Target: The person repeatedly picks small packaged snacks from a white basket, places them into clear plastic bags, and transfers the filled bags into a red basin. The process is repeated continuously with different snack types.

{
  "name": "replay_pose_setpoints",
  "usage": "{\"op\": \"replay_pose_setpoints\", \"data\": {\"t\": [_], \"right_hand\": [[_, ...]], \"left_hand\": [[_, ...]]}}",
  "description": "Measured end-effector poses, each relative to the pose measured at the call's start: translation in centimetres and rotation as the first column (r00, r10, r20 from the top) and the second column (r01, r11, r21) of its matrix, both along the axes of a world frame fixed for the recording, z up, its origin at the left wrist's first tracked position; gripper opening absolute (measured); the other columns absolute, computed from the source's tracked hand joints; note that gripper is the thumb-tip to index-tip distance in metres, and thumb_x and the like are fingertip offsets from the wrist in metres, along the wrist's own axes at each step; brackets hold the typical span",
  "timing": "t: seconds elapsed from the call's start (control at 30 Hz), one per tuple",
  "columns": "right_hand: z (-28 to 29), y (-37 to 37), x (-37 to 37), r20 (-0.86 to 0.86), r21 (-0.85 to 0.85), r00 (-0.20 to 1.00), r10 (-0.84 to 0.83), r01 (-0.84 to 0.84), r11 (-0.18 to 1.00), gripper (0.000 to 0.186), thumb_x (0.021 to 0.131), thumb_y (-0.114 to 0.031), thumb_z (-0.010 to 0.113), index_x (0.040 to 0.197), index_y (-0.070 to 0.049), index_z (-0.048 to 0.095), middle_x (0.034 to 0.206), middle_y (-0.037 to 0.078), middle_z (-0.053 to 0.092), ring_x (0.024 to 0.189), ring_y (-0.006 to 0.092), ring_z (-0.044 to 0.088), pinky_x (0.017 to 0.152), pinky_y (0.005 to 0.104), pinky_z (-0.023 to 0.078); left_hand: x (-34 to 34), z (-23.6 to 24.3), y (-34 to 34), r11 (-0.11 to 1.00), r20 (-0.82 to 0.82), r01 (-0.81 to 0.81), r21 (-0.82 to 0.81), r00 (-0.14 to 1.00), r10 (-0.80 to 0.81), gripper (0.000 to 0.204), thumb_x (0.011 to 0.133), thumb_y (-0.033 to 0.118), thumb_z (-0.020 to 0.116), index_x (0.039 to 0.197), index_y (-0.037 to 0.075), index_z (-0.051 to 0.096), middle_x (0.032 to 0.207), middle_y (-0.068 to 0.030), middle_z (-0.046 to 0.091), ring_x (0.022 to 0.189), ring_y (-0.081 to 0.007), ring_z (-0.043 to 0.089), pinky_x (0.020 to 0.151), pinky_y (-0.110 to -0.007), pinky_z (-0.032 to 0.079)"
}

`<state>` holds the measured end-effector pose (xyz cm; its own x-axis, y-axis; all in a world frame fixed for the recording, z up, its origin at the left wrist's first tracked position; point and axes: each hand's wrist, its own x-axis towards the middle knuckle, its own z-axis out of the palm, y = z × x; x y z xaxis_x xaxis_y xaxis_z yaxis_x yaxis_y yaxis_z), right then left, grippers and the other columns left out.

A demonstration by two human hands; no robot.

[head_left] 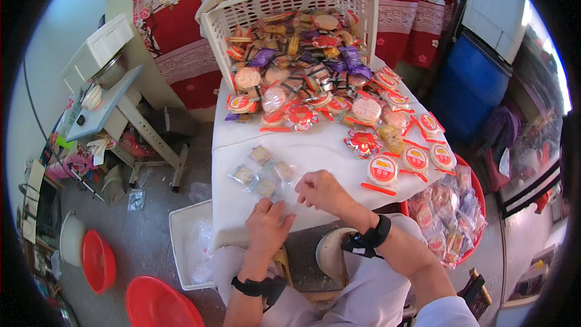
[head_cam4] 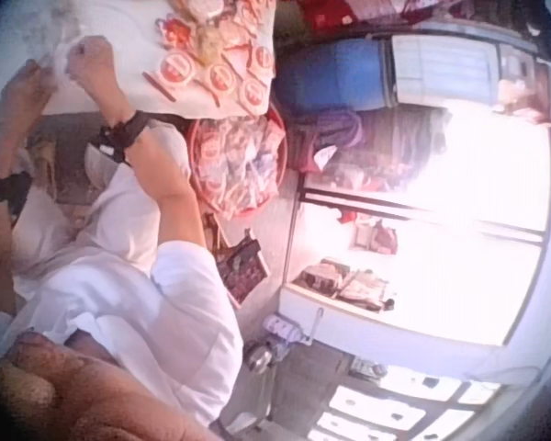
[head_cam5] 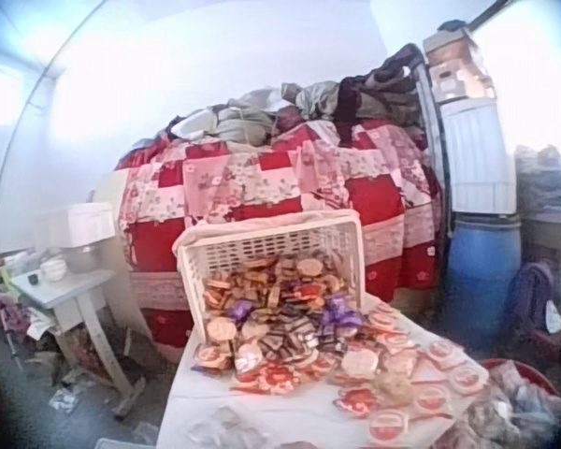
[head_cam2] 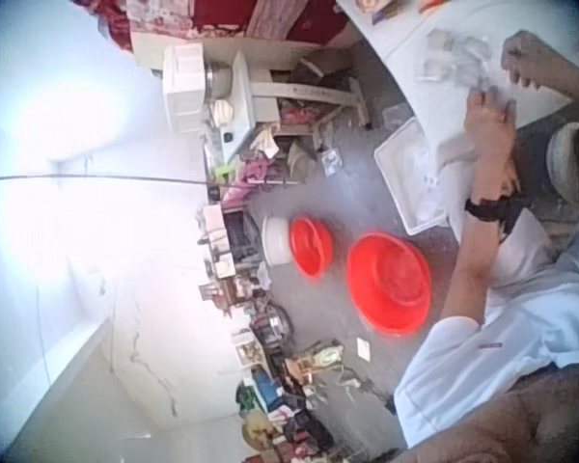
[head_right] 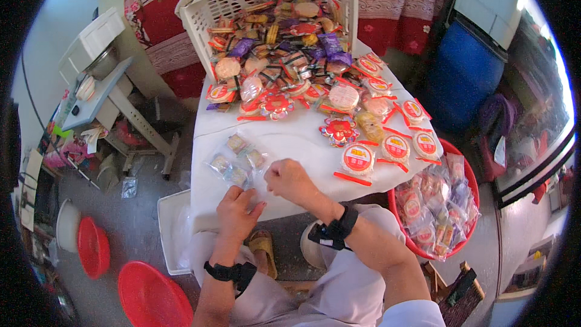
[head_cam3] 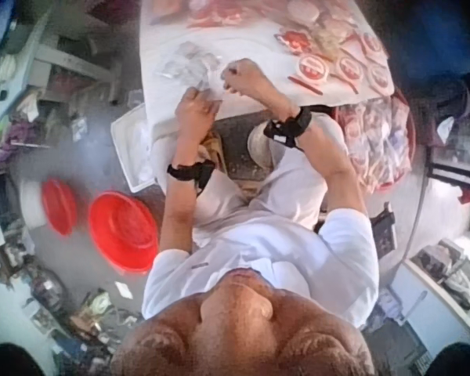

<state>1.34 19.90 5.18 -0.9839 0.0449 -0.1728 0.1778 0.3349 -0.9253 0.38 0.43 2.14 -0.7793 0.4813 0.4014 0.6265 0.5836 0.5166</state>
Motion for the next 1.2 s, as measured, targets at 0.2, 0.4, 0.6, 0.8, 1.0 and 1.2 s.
{"op": "replay_pose_setpoints", "data": {"t": [0.2,0.4,0.6,0.8,1.0,1.2], "right_hand": [[-2.3,1.1,-1.8,-0.370,0.487,0.914,-0.169,0.345,0.803,0.038,0.087,-0.037,0.066,0.075,0.000,0.065,0.068,0.019,0.064,0.064,0.0372,0.063,0.061,0.0447,0.050],[-2.0,1.0,-2.2,-0.354,0.526,0.899,-0.257,0.418,0.741,0.060,0.088,-0.052,0.059,0.070,0.005,0.063,0.069,0.028,0.063,0.066,0.0433,0.063,0.064,0.0493,0.052],[0.4,0.9,0.0,0.283,-0.465,0.959,-0.019,0.154,0.872,0.077,0.083,-0.067,0.059,0.113,0.004,0.062,0.085,0.018,0.069,0.073,0.0252,0.070,0.058,0.0349,0.059],[-2.7,-4.0,-0.8,0.009,-0.881,0.987,-0.161,0.084,0.466,0.048,0.090,-0.037,0.060,0.121,-0.002,0.057,0.102,0.015,0.065,0.081,0.0251,0.069,0.060,0.0380,0.058],[-1.9,-1.4,-0.3,0.137,-0.889,0.990,-0.017,0.131,0.438,0.035,0.092,-0.021,0.057,0.123,-0.005,0.055,0.105,0.015,0.065,0.092,0.0365,0.066,0.064,0.0593,0.056],[1.5,6.4,10.0,-0.166,-0.794,0.921,-0.352,0.087,0.602,0.032,0.092,-0.020,0.061,0.119,-0.005,0.056,0.107,0.012,0.065,0.093,0.0282,0.067,0.078,0.0485,0.057]], "left_hand": [[-0.6,0.2,-0.9,0.981,-0.063,0.157,-0.112,0.984,-0.165,0.025,0.076,0.009,0.071,0.101,0.005,0.067,0.087,-0.0095,0.057,0.082,-0.0325,0.061,0.068,-0.044,0.051],[-0.6,0.4,-1.3,0.984,-0.130,0.169,-0.056,0.976,-0.175,0.019,0.080,-0.002,0.061,0.097,0.000,0.067,0.084,-0.0136,0.057,0.075,-0.0348,0.060,0.065,-0.044,0.049],[-0.1,1.0,0.1,0.969,-0.266,0.171,0.179,0.956,-0.120,0.021,0.078,-0.008,0.057,0.097,-0.003,0.067,0.081,-0.0145,0.055,0.070,-0.0347,0.058,0.059,-0.043,0.045],[1.0,0.4,1.4,0.945,-0.354,0.309,0.106,0.900,-0.255,0.022,0.078,-0.001,0.060,0.099,-0.003,0.066,0.079,-0.0158,0.054,0.064,-0.0348,0.057,0.054,-0.044,0.044],[1.2,0.6,0.8,0.915,-0.409,0.279,0.291,0.901,-0.145,0.035,0.082,0.018,0.057,0.108,-0.005,0.064,0.076,-0.0136,0.051,0.059,-0.0260,0.052,0.047,-0.036,0.036],[1.5,0.7,1.0,0.901,-0.287,0.240,0.363,0.948,-0.137,0.037,0.088,0.020,0.053,0.111,-0.008,0.061,0.074,-0.0102,0.046,0.058,-0.0195,0.042,0.048,-0.032,0.029]]}}
